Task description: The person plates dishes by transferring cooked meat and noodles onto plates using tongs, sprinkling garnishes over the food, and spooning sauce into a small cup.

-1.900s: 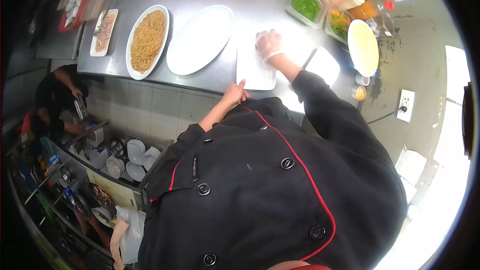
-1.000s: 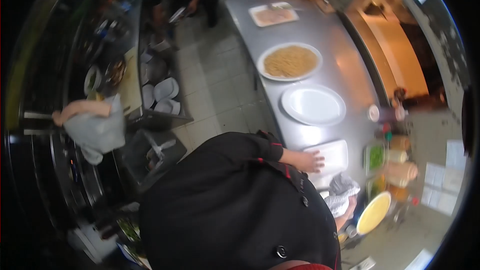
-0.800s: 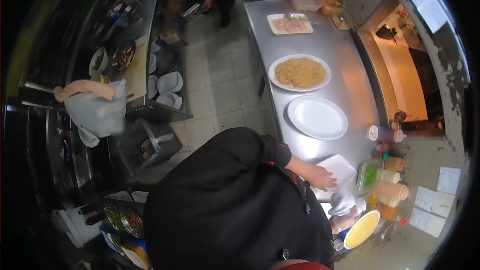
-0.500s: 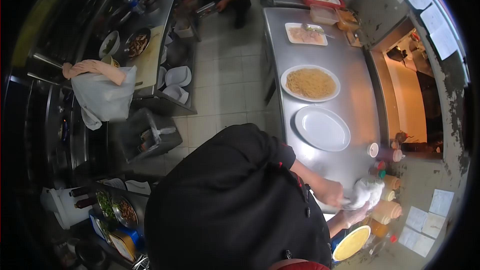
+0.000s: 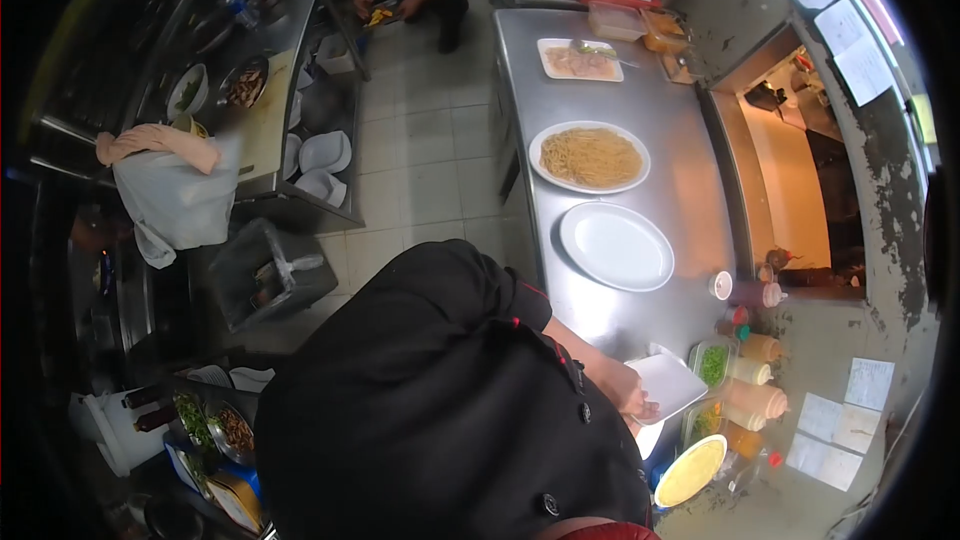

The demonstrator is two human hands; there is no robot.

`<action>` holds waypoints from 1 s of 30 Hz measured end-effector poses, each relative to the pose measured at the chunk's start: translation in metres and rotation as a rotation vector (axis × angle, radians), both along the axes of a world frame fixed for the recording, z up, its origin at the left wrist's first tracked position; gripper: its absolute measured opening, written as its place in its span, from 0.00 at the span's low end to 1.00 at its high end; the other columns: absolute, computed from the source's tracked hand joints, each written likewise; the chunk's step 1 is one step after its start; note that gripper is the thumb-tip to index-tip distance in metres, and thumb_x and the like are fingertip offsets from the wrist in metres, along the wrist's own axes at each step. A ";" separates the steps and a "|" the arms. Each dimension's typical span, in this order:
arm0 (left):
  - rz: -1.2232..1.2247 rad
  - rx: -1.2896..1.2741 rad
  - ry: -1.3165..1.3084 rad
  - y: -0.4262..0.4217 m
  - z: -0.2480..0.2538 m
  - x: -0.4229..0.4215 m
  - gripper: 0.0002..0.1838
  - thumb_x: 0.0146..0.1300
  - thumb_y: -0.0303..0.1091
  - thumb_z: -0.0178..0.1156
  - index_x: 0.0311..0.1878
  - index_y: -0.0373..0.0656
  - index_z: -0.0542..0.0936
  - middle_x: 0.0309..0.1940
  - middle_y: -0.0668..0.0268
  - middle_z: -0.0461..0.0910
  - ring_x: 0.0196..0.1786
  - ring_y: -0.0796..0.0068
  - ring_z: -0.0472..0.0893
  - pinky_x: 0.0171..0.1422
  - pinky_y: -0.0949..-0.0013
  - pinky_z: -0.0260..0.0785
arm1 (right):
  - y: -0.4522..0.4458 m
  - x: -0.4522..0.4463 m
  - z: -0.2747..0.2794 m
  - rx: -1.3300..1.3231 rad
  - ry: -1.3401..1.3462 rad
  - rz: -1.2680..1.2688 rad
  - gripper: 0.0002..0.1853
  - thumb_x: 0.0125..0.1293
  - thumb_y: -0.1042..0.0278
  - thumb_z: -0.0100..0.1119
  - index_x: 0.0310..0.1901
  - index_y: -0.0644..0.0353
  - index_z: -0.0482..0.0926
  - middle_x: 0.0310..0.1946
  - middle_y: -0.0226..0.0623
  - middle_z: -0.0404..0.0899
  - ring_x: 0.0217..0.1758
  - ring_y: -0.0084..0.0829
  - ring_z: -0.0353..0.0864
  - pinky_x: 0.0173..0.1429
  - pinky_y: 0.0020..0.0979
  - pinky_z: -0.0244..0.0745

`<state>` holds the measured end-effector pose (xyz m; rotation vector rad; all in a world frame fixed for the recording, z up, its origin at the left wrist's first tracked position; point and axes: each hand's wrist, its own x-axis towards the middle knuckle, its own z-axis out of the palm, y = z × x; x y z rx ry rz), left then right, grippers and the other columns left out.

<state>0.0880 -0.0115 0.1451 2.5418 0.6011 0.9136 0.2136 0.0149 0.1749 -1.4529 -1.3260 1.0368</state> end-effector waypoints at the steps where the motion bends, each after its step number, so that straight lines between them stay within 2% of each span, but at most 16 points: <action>1: 0.013 -0.021 -0.046 0.003 -0.006 0.000 0.29 0.63 0.42 0.51 0.61 0.32 0.64 0.50 0.49 0.75 0.43 0.56 0.80 0.41 0.61 0.76 | -0.006 0.002 -0.005 -0.033 0.013 0.022 0.22 0.56 0.67 0.62 0.52 0.65 0.74 0.46 0.39 0.77 0.47 0.35 0.76 0.54 0.35 0.71; 3: 0.048 -0.124 -0.043 0.012 -0.011 -0.002 0.28 0.63 0.41 0.51 0.62 0.34 0.63 0.50 0.52 0.75 0.43 0.57 0.79 0.41 0.60 0.76 | -0.014 0.010 -0.012 -0.092 0.040 0.046 0.22 0.55 0.68 0.62 0.52 0.65 0.74 0.46 0.38 0.77 0.47 0.35 0.76 0.54 0.35 0.71; 6: 0.140 -0.140 -0.255 0.033 -0.057 0.008 0.23 0.62 0.42 0.51 0.58 0.44 0.69 0.44 0.58 0.79 0.34 0.55 0.80 0.39 0.57 0.73 | -0.026 0.027 -0.018 -0.168 0.049 0.086 0.22 0.54 0.68 0.63 0.51 0.65 0.74 0.46 0.38 0.77 0.48 0.34 0.76 0.55 0.34 0.70; 9: 0.056 -0.322 -0.104 0.033 -0.046 -0.019 0.23 0.63 0.43 0.50 0.60 0.46 0.68 0.52 0.59 0.75 0.44 0.59 0.79 0.47 0.58 0.72 | -0.035 0.044 -0.022 -0.238 0.051 0.124 0.22 0.53 0.69 0.63 0.51 0.64 0.74 0.46 0.38 0.77 0.48 0.34 0.76 0.55 0.34 0.70; 12: -0.028 -0.194 -0.086 0.036 -0.095 -0.018 0.24 0.64 0.40 0.50 0.63 0.47 0.66 0.59 0.60 0.70 0.56 0.61 0.73 0.57 0.62 0.67 | -0.043 0.063 -0.022 -0.294 0.047 0.145 0.22 0.53 0.69 0.63 0.51 0.64 0.75 0.46 0.37 0.77 0.48 0.34 0.76 0.56 0.34 0.70; 14: -0.055 -0.241 0.080 0.034 -0.112 -0.027 0.24 0.63 0.39 0.51 0.63 0.48 0.66 0.65 0.64 0.64 0.65 0.63 0.64 0.63 0.61 0.62 | -0.047 0.073 -0.021 -0.330 0.039 0.171 0.23 0.52 0.70 0.64 0.51 0.64 0.75 0.46 0.37 0.77 0.49 0.33 0.76 0.56 0.33 0.69; 16: -0.056 0.096 0.383 0.033 -0.136 -0.027 0.25 0.61 0.39 0.55 0.62 0.49 0.67 0.67 0.67 0.61 0.69 0.61 0.59 0.66 0.57 0.58 | -0.047 0.078 -0.018 -0.367 0.034 0.211 0.23 0.52 0.70 0.64 0.51 0.64 0.75 0.46 0.37 0.77 0.49 0.33 0.76 0.56 0.33 0.69; 19: -0.035 0.155 0.393 0.024 -0.167 -0.024 0.28 0.57 0.41 0.59 0.62 0.50 0.68 0.67 0.66 0.60 0.70 0.61 0.56 0.66 0.54 0.56 | -0.040 0.077 -0.012 -0.400 0.019 0.319 0.23 0.51 0.71 0.64 0.51 0.64 0.75 0.46 0.36 0.78 0.49 0.33 0.76 0.57 0.33 0.69; 22: -0.126 -0.042 0.533 0.028 -0.141 -0.019 0.29 0.55 0.42 0.61 0.62 0.49 0.68 0.66 0.63 0.61 0.68 0.60 0.59 0.65 0.56 0.57 | -0.020 0.064 -0.004 -0.407 -0.014 0.482 0.23 0.50 0.71 0.65 0.51 0.64 0.75 0.46 0.36 0.78 0.50 0.33 0.75 0.57 0.32 0.69; 24: -0.121 -0.710 0.391 0.030 -0.120 -0.023 0.29 0.58 0.42 0.58 0.62 0.41 0.66 0.64 0.56 0.64 0.67 0.58 0.62 0.68 0.59 0.55 | -0.003 0.047 -0.001 -0.412 -0.076 0.609 0.24 0.49 0.72 0.65 0.51 0.64 0.75 0.46 0.36 0.78 0.50 0.32 0.75 0.57 0.32 0.69; 26: -0.112 -1.229 -0.255 0.025 -0.109 -0.038 0.32 0.60 0.45 0.58 0.64 0.41 0.64 0.61 0.59 0.67 0.64 0.64 0.66 0.67 0.64 0.58 | 0.011 0.031 0.004 -0.343 -0.084 0.752 0.24 0.49 0.72 0.65 0.51 0.64 0.75 0.46 0.35 0.78 0.50 0.32 0.75 0.57 0.32 0.68; 28: -0.243 -1.705 -1.053 0.003 0.000 -0.073 0.34 0.59 0.44 0.60 0.66 0.41 0.61 0.59 0.60 0.68 0.62 0.70 0.68 0.65 0.64 0.62 | 0.019 0.006 -0.008 -0.001 0.115 0.866 0.24 0.47 0.71 0.69 0.49 0.61 0.76 0.51 0.39 0.75 0.57 0.34 0.70 0.61 0.34 0.65; 29: -0.272 -1.582 -1.080 0.004 0.003 -0.087 0.33 0.61 0.44 0.59 0.65 0.41 0.61 0.59 0.60 0.69 0.60 0.70 0.70 0.63 0.65 0.64 | 0.022 -0.014 0.005 0.011 0.090 0.860 0.24 0.47 0.70 0.70 0.49 0.60 0.77 0.51 0.39 0.74 0.58 0.35 0.70 0.62 0.34 0.64; 30: -0.272 -1.545 -1.113 -0.002 -0.021 -0.101 0.32 0.63 0.45 0.56 0.65 0.40 0.60 0.58 0.61 0.68 0.59 0.71 0.70 0.63 0.66 0.64 | 0.018 -0.036 0.030 0.008 0.064 0.856 0.24 0.46 0.69 0.70 0.48 0.59 0.77 0.52 0.39 0.73 0.59 0.35 0.69 0.63 0.35 0.64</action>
